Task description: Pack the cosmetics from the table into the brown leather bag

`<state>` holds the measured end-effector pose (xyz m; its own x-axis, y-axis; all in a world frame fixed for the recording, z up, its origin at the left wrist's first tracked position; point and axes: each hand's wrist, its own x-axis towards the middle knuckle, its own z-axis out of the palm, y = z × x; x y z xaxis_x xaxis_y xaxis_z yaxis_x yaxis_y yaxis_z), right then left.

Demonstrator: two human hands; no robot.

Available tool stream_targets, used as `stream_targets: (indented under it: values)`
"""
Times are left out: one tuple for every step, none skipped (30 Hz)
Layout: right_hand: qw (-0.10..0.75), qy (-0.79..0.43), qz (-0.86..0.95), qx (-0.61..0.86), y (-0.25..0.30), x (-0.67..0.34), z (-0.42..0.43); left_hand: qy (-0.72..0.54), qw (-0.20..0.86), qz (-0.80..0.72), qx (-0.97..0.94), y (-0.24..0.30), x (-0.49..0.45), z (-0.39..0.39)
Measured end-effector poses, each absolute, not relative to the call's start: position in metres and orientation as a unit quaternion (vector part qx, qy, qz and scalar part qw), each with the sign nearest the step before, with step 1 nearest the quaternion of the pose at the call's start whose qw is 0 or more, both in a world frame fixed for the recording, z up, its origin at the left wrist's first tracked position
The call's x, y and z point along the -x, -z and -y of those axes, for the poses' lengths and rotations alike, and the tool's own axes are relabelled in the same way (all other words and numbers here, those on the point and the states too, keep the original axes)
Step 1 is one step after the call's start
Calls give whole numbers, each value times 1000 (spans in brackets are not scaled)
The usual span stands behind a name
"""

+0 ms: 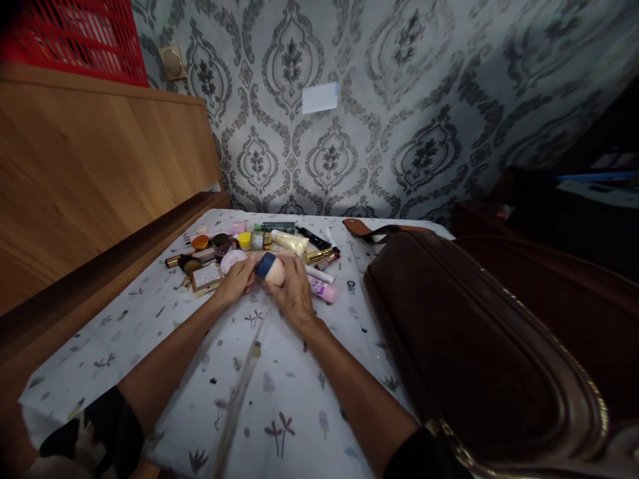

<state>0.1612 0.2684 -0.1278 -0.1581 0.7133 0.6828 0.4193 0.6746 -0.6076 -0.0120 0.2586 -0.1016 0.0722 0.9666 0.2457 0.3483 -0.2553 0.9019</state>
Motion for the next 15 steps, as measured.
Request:
stream_targets:
  values:
    - [532,-136,741,386,128,-162,-269,-456,343,-508,-645,101,11,-259]
    - [537,-135,734,393,128,-162,-269,-457,348,-507,-643,101,11,-259]
    - [541,-135,728,398,128,-162,-269,-457,354,-506,-639,100,10,-259]
    - [545,-137,723,402,128,-162,-270,-459,362,-506,-635,99,9,-259]
    - [547,-138,721,403,129,-162,-270,-461,368,-505,-630,98,8,-260]
    - [548,-138,721,401,129,-162,-271,-465,372,-506,-624,97,7,-260]
    - [548,-138,723,397,129,-162,-271,-471,374,-507,-617,96,7,-260]
    - [549,-139,725,393,129,-162,-271,-479,372,-510,-610,96,7,-260]
    - [549,-140,726,389,130,-161,-271,-487,367,-513,-604,95,7,-260]
    - [549,-142,727,386,130,-161,-271,-496,358,-516,-599,95,7,-260]
    - [548,-145,728,386,129,-161,-271,-505,347,-519,-596,94,7,-259]
    - [547,-146,728,386,129,-162,-270,-514,333,-521,-595,94,6,-258]
    - [546,-146,729,387,128,-162,-270,-521,318,-522,-596,93,6,-257]
    - [545,-144,730,387,128,-162,-269,-526,304,-522,-599,93,5,-256]
    - [544,-143,732,384,127,-162,-269,-529,293,-522,-602,93,4,-255]
